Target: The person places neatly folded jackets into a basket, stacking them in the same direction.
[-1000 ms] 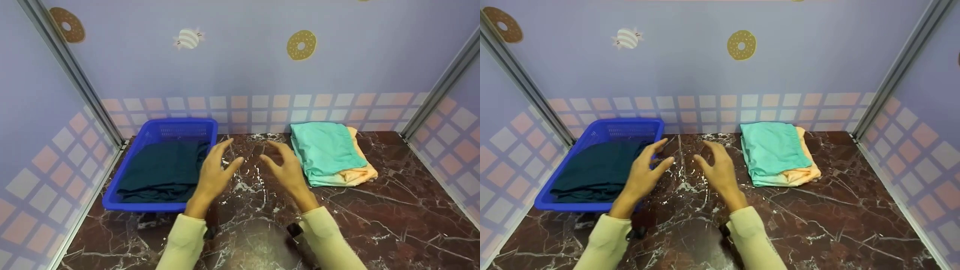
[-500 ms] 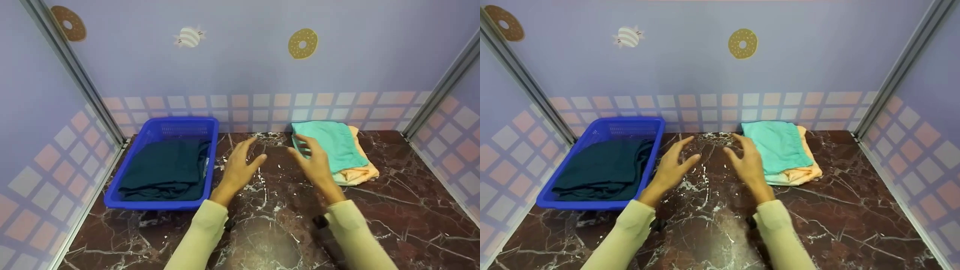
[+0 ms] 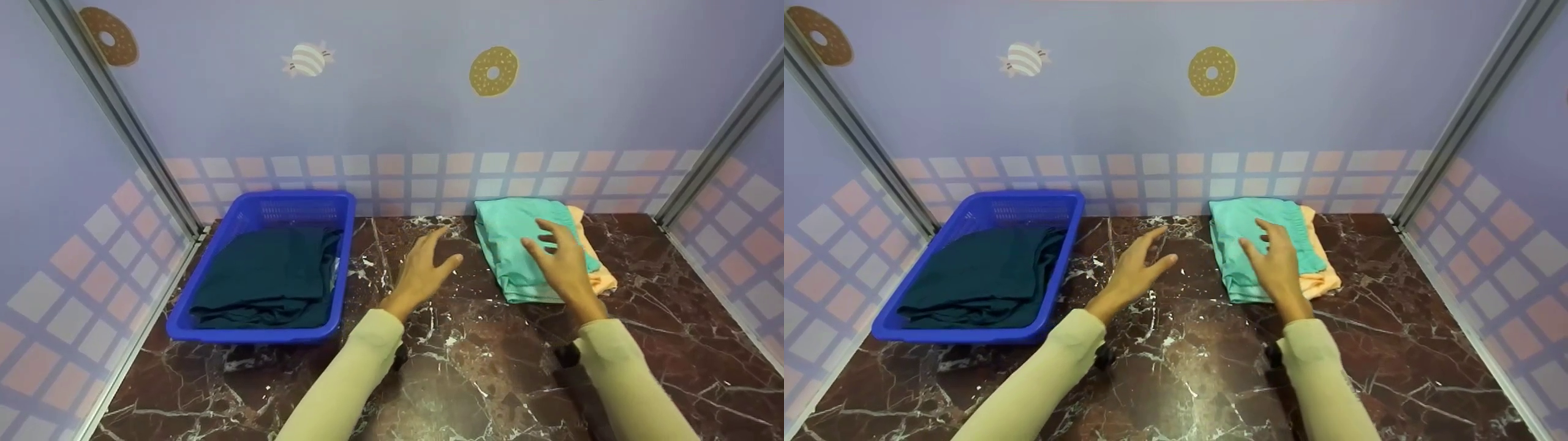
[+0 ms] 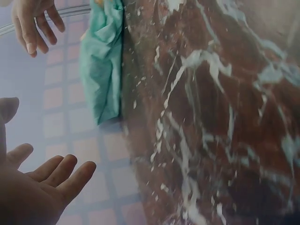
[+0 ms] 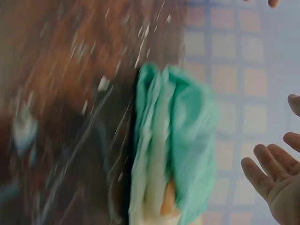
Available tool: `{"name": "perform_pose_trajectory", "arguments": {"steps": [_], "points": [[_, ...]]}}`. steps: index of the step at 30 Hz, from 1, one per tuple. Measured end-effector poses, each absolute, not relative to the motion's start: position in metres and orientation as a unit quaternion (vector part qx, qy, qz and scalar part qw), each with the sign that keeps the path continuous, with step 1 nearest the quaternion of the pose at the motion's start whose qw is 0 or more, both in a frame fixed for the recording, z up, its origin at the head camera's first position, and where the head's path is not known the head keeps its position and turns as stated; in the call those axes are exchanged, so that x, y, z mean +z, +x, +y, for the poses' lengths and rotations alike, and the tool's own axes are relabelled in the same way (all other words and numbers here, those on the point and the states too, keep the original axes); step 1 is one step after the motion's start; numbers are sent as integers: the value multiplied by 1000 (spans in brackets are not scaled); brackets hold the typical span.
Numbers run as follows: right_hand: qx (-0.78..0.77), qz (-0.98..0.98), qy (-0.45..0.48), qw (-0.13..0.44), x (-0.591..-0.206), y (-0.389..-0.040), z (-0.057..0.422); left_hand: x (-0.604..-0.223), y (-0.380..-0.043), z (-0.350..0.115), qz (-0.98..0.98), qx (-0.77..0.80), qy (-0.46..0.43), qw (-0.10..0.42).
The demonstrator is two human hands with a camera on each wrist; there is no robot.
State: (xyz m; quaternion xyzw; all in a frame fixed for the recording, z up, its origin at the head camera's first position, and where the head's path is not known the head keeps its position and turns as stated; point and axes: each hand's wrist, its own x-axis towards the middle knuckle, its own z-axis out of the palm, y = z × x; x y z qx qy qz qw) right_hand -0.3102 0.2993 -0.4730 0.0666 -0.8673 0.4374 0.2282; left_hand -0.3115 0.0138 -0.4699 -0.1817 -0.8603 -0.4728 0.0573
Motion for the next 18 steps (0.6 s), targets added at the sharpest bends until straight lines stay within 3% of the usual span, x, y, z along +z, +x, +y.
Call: {"name": "perform_pose_trajectory", "arguments": {"steps": [11, 18], "points": [[393, -902, -4, 181, -499, -319, 362, -489, -317, 57, -852, -502, -150, 13], [353, -930, -60, 79, -513, -321, 392, -499, -315, 78, -848, -508, -147, -22]]}}
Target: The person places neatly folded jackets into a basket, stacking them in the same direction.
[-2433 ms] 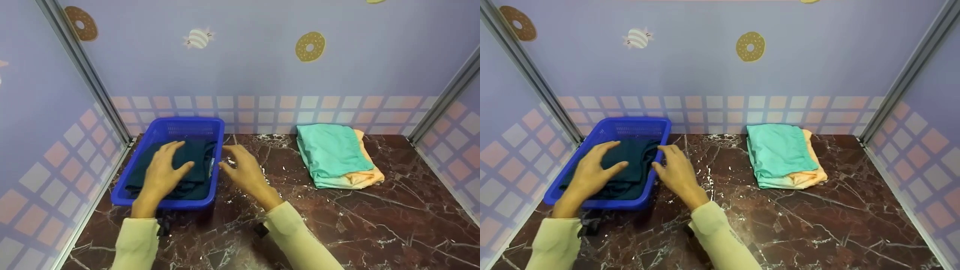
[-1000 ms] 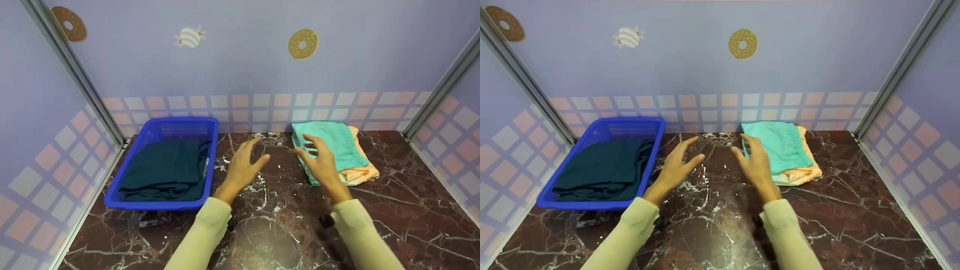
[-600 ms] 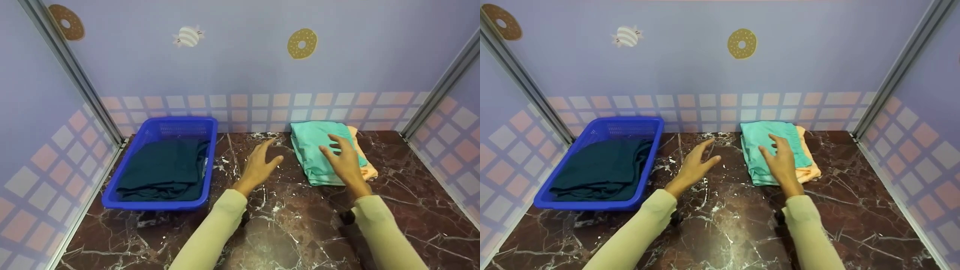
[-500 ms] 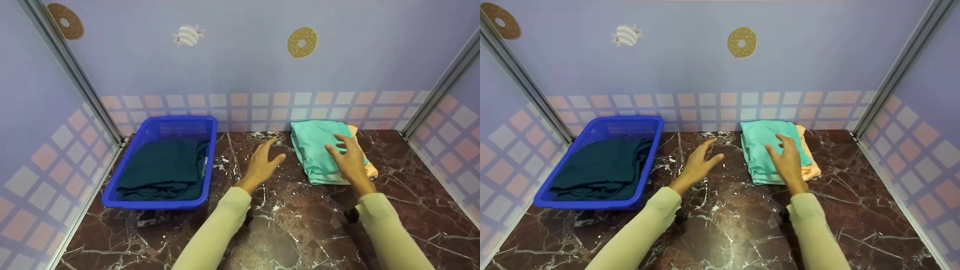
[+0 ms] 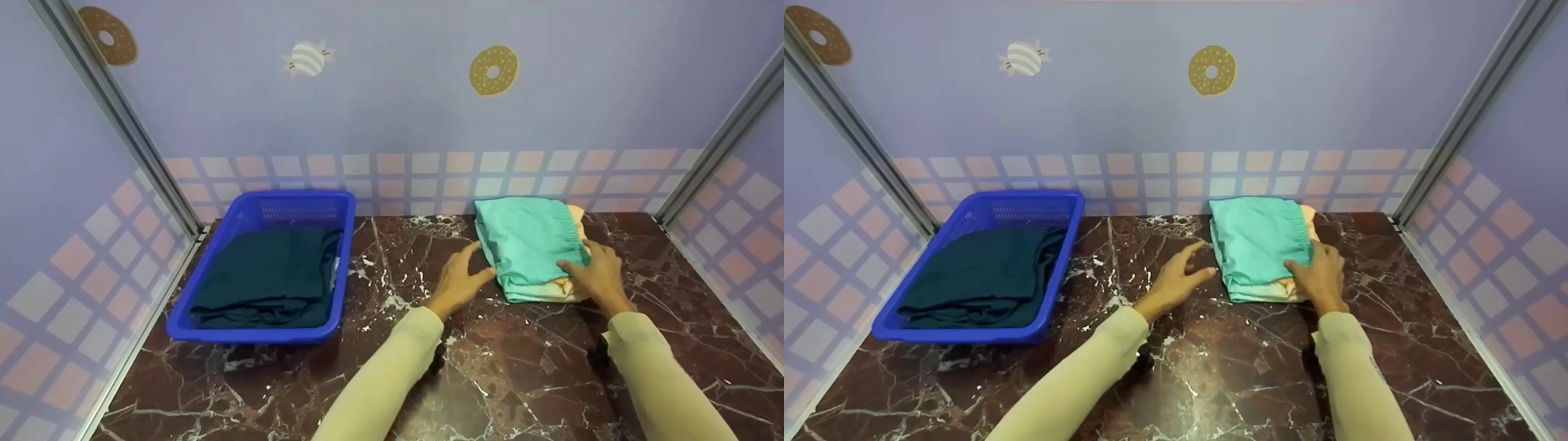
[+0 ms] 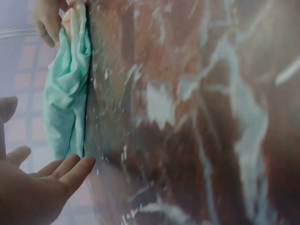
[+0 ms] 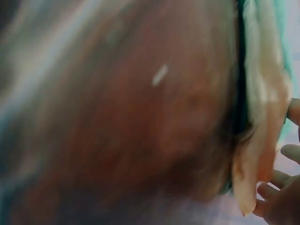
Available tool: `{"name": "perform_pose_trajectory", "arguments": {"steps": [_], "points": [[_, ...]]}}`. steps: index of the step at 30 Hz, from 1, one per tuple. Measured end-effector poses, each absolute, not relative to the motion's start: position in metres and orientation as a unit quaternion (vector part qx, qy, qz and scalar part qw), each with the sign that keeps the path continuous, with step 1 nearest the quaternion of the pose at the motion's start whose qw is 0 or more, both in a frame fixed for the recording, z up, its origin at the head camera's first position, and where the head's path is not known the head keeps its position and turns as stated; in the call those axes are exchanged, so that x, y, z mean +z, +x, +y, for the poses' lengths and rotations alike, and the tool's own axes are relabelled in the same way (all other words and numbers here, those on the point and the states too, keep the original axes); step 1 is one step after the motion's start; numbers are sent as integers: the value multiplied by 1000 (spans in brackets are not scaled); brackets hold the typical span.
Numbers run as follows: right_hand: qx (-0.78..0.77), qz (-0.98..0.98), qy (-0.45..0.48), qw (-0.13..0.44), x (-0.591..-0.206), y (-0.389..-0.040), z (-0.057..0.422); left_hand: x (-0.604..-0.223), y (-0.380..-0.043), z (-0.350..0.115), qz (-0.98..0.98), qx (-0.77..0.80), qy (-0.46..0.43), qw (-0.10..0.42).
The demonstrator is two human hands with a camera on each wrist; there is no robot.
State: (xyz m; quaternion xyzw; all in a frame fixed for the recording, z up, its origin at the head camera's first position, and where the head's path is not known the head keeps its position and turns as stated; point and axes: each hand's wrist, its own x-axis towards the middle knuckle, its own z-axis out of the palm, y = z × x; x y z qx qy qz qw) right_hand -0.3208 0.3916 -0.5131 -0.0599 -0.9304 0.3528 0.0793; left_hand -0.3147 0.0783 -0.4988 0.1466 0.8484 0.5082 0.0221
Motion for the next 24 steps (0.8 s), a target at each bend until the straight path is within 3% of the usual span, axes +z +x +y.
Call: {"name": "perform_pose_trajectory", "arguments": {"steps": [5, 24], "points": [[358, -931, -58, 48, -518, -321, 399, -503, -313, 83, 850, 501, 162, 27], [333, -941, -11, 60, -521, -321, 402, -505, -321, 141, 831, 543, 86, 90]]}}
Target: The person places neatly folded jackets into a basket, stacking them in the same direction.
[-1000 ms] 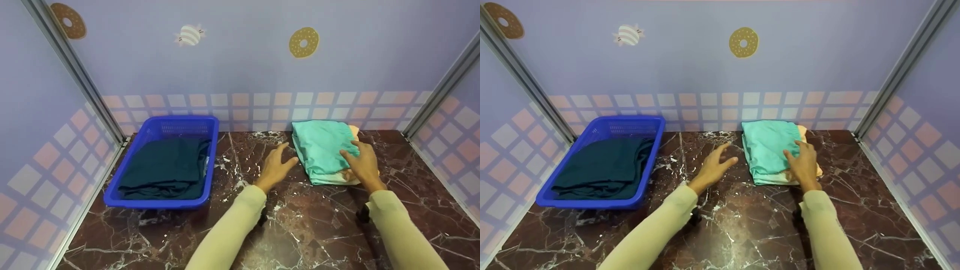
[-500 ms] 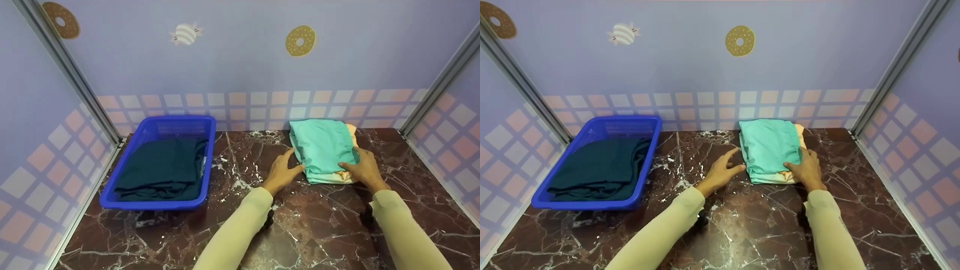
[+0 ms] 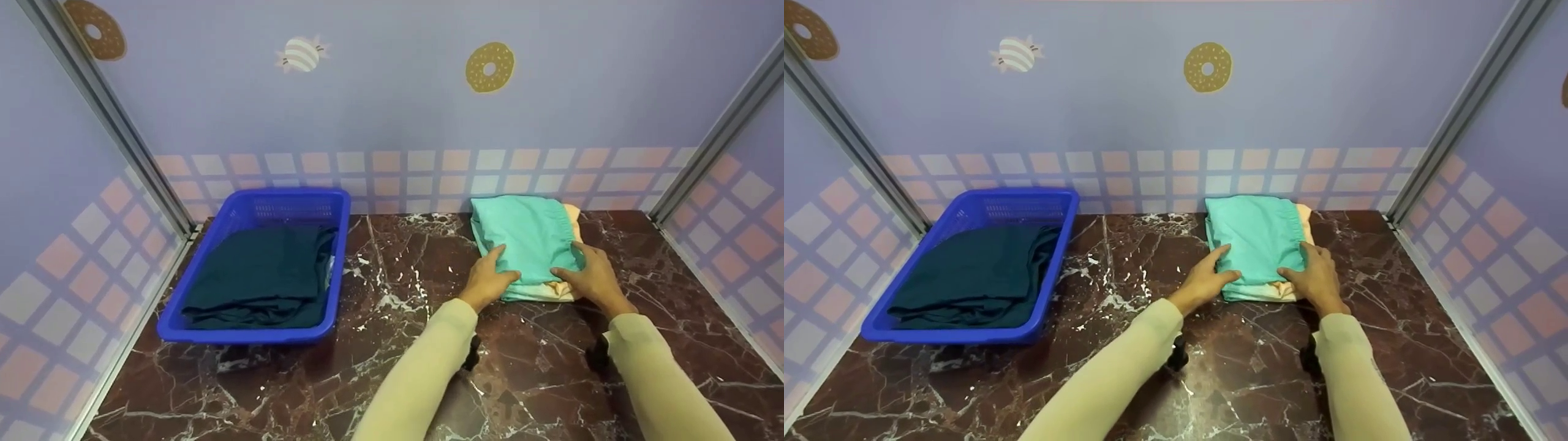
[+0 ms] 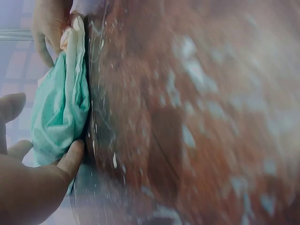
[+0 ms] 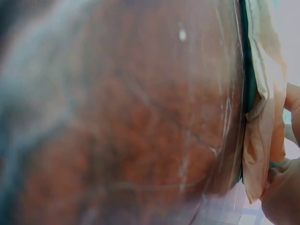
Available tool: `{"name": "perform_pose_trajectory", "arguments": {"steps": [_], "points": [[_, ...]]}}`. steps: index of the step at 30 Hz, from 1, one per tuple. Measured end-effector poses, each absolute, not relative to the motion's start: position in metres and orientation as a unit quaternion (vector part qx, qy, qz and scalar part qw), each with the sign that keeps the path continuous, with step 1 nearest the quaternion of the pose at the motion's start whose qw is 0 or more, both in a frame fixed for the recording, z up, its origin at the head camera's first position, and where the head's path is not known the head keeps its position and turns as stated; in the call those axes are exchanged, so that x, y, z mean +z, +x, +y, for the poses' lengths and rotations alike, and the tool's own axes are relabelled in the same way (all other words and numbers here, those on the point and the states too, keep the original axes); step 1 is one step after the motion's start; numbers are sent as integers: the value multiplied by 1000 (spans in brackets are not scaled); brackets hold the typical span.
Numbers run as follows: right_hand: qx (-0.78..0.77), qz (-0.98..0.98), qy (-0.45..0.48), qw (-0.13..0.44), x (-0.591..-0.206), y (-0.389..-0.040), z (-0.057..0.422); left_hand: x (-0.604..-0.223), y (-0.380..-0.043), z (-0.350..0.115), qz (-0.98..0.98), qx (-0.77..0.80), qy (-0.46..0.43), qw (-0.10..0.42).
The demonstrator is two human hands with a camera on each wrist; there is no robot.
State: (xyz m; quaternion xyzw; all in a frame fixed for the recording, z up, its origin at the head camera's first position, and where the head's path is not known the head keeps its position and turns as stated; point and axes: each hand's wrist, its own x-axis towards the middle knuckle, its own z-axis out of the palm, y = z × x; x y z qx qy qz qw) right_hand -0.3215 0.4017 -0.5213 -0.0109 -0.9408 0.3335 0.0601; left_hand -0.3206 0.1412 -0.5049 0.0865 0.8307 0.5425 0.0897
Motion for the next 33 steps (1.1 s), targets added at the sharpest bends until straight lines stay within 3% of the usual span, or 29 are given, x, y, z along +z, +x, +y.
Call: {"name": "perform_pose_trajectory", "arguments": {"steps": [14, 25, 29, 33], "points": [[351, -935, 3, 43, -520, -316, 385, -510, -324, 117, 839, 533, 82, 71], [381, -923, 16, 39, -514, -305, 364, -562, -355, 92, 873, 482, 68, 2], [382, -923, 27, 37, -513, -302, 355, -563, -350, 75, 873, 480, 85, -16], [390, -919, 40, 35, -513, -299, 349, -535, -325, 53, 882, 461, 99, -17]]}}
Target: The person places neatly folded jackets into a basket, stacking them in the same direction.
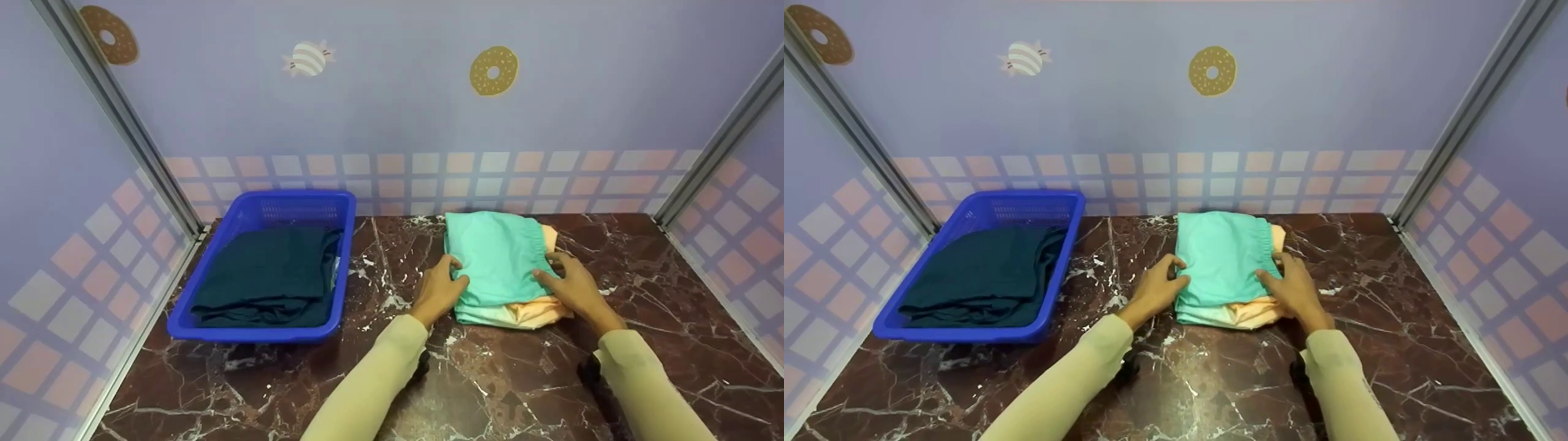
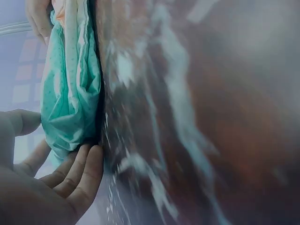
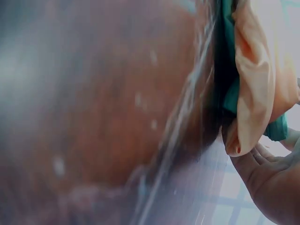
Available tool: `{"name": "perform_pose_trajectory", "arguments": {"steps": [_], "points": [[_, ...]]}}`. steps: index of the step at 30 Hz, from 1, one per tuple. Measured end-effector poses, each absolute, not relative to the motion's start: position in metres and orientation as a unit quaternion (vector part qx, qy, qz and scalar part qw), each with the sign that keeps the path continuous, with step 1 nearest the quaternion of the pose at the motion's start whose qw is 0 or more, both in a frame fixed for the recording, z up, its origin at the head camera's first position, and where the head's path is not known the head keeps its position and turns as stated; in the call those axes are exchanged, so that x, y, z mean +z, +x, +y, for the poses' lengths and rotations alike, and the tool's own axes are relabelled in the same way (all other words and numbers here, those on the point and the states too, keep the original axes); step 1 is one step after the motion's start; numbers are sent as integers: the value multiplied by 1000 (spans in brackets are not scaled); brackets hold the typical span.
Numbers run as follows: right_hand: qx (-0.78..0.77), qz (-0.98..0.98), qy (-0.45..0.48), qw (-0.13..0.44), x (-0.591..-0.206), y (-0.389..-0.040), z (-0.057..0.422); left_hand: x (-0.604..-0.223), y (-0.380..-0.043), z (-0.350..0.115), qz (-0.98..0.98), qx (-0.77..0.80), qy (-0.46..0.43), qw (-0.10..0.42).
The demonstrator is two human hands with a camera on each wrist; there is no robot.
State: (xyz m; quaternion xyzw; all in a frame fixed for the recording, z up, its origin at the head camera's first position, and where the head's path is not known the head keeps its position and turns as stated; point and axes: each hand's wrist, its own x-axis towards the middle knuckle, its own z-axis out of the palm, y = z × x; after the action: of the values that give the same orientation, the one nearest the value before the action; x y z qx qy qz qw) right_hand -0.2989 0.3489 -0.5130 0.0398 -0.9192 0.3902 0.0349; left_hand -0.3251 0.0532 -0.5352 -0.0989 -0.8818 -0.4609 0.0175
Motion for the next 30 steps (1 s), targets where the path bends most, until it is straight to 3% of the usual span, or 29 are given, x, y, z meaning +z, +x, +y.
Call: {"name": "perform_pose_trajectory", "arguments": {"steps": [4, 9, 15, 19, 30], "points": [[391, -918, 53, 25, -513, -297, 345, -510, -306, 35, -892, -445, -78, 13], [394, -916, 67, 25, -514, -297, 341, -506, -309, 23, -889, -454, -63, 6], [363, -928, 85, -13, -511, -298, 333, -500, -318, 20, -849, -512, -87, -96], [337, -937, 88, -13, -508, -296, 327, -500, -321, 22, -834, -526, -108, -127], [448, -890, 82, -15, -515, -297, 329, -504, -321, 26, -826, -548, -85, -101]]}}
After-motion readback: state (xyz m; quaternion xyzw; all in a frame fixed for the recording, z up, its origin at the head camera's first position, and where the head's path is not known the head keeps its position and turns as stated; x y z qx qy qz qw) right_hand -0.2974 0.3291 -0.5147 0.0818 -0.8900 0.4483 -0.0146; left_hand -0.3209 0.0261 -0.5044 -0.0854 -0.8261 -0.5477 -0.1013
